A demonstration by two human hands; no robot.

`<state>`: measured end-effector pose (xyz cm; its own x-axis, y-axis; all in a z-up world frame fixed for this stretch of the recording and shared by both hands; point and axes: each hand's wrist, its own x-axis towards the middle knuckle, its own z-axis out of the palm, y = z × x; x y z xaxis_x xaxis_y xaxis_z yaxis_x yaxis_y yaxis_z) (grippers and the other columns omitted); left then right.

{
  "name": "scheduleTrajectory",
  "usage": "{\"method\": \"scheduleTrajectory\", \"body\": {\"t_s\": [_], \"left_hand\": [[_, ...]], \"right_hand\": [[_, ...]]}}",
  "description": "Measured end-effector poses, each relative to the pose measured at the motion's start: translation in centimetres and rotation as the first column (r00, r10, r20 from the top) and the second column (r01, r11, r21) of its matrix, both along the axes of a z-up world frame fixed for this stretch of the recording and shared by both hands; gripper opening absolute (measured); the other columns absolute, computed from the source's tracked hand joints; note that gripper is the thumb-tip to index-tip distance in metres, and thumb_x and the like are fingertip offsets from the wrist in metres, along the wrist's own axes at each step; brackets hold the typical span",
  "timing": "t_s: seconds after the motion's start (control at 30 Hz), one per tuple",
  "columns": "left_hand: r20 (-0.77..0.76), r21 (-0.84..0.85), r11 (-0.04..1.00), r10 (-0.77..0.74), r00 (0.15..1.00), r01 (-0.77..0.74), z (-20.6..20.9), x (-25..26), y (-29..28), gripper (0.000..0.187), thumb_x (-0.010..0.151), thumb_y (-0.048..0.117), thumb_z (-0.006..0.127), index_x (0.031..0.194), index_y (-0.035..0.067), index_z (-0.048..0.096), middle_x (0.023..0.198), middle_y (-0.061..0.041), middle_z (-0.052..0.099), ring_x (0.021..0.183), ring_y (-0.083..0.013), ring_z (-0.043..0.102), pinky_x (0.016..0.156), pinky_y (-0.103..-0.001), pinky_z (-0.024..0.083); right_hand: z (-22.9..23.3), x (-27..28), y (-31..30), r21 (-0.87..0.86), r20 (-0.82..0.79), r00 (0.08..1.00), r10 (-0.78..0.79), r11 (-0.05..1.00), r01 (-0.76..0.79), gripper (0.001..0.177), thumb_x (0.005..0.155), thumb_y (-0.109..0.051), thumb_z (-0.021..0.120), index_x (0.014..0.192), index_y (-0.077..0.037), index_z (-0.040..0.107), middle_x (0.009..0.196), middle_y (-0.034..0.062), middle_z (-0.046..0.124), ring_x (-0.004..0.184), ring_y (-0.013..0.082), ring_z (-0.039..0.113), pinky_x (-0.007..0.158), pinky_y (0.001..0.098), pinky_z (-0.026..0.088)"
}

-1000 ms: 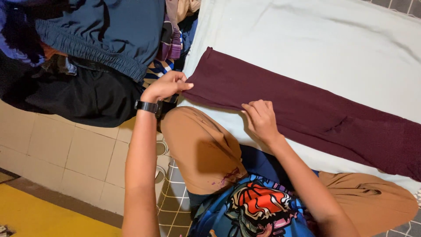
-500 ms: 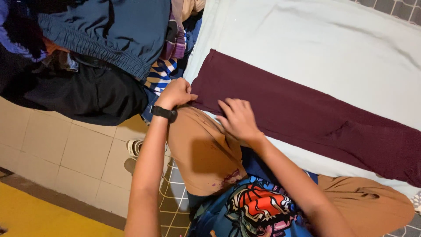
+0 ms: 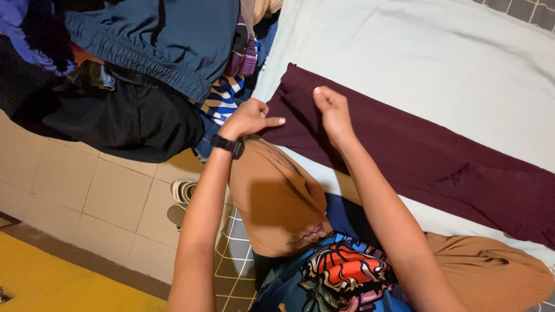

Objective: The person irons a maroon t-shirt and a pair of dark blue shorts on a bed using a green and white iron. After ironing, the person folds the t-shirt and places it aside, then proceeds to iron the shorts.

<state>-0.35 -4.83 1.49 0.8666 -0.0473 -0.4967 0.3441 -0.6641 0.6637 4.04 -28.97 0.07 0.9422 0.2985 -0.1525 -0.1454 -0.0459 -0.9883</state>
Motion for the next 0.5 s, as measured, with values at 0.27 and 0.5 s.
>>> {"method": "scheduleTrajectory", "body": {"t_s": [0.27, 0.5], "left_hand": [[0.108, -0.281, 0.959, 0.076, 0.991, -0.043, -3.3, 2.8, 1.4, 0.040, 0.083, 0.015, 0.083, 0.066, 0.002, 0.050, 0.062, 0.002, 0.039, 0.059, -0.0098, 0.038, 0.054, -0.034, 0.034], [0.439, 0.054, 0.981, 0.145, 0.887, -0.187, -1.5, 3.1, -0.6, 0.035, 0.066, 0.015, 0.093, 0.077, -0.006, 0.067, 0.065, -0.012, 0.067, 0.058, -0.0171, 0.061, 0.055, -0.035, 0.049]], "right_hand": [[2.2, -1.0, -1.1, -0.052, 0.187, 0.973, -0.136, 0.988, 0.148, 0.044, 0.116, -0.028, 0.056, 0.081, -0.004, 0.046, 0.076, -0.0045, 0.038, 0.072, 0.0089, 0.034, 0.064, 0.0280, 0.034], [2.4, -4.0, 2.0, -0.091, 0.328, 0.943, -0.052, 0.992, 0.086, 0.024, 0.109, -0.021, 0.054, 0.104, 0.000, 0.065, 0.074, -0.0041, 0.051, 0.069, 0.0068, 0.044, 0.061, 0.0259, 0.040]]}}
